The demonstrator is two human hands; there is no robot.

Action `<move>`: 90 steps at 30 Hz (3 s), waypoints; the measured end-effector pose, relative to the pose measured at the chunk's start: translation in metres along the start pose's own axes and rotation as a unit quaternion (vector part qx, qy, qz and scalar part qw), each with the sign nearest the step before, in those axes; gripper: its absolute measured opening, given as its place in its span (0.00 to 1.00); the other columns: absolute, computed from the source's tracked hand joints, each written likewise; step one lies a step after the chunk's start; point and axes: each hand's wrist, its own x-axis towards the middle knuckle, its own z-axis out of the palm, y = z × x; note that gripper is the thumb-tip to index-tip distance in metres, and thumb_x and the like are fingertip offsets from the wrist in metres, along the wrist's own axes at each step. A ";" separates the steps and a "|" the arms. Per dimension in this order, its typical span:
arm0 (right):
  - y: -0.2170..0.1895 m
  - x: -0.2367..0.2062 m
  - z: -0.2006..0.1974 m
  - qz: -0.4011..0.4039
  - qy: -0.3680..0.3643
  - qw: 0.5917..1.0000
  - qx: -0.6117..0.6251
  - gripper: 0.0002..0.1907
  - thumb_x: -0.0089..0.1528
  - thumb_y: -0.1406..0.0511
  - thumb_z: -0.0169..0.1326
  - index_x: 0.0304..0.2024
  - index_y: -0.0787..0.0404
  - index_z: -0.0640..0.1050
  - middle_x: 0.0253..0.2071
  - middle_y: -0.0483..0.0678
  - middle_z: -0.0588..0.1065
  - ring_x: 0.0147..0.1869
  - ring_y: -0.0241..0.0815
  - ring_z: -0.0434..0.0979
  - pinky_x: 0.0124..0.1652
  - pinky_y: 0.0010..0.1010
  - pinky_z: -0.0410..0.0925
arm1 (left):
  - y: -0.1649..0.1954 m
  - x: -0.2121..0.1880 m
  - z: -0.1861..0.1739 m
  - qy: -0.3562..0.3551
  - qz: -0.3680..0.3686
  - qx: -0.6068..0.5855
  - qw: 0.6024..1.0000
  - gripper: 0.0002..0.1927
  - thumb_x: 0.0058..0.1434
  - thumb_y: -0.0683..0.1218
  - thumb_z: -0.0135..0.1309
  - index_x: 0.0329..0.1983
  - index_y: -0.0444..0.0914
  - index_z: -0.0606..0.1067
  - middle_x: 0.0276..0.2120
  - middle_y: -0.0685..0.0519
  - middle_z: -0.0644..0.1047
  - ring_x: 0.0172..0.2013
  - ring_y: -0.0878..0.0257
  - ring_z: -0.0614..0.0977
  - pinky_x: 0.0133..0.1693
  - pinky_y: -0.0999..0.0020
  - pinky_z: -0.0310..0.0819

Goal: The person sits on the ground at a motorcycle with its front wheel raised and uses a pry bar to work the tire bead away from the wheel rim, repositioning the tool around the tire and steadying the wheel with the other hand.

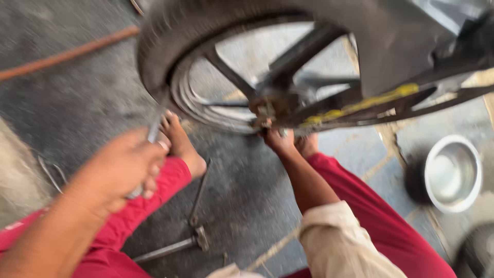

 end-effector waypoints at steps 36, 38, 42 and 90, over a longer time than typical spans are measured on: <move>-0.099 -0.044 -0.027 -0.059 0.135 0.961 -0.233 0.17 0.58 0.60 0.61 0.46 0.63 0.78 0.43 0.62 0.76 0.48 0.66 0.76 0.48 0.51 0.69 | 0.052 -0.086 0.076 0.066 0.231 0.132 0.962 0.08 0.65 0.45 0.46 0.40 0.34 0.72 0.21 0.53 0.72 0.15 0.63 0.71 0.18 0.63 0.66; -0.103 -0.051 -0.027 -0.067 0.172 0.962 -0.201 0.21 0.59 0.61 0.61 0.49 0.67 0.74 0.45 0.63 0.76 0.51 0.66 0.76 0.52 0.50 0.69 | 0.048 -0.085 0.073 0.061 0.253 0.148 0.954 0.08 0.66 0.45 0.46 0.40 0.35 0.71 0.21 0.53 0.72 0.16 0.64 0.71 0.18 0.64 0.66; -0.119 -0.056 -0.023 -0.046 0.196 0.969 -0.141 0.27 0.60 0.64 0.59 0.57 0.72 0.69 0.52 0.68 0.73 0.58 0.68 0.73 0.57 0.47 0.68 | 0.044 -0.080 0.070 0.030 0.241 0.092 0.966 0.07 0.67 0.44 0.47 0.40 0.35 0.72 0.22 0.54 0.71 0.17 0.66 0.69 0.18 0.65 0.65; -0.064 0.037 -0.070 -0.002 0.081 0.977 0.196 0.10 0.67 0.63 0.52 0.49 0.59 0.76 0.45 0.49 0.77 0.50 0.44 0.77 0.48 0.35 0.71 | -0.011 -0.004 0.005 0.039 0.146 -0.005 0.989 0.13 0.67 0.45 0.48 0.53 0.37 0.70 0.20 0.54 0.66 0.15 0.66 0.65 0.18 0.66 0.62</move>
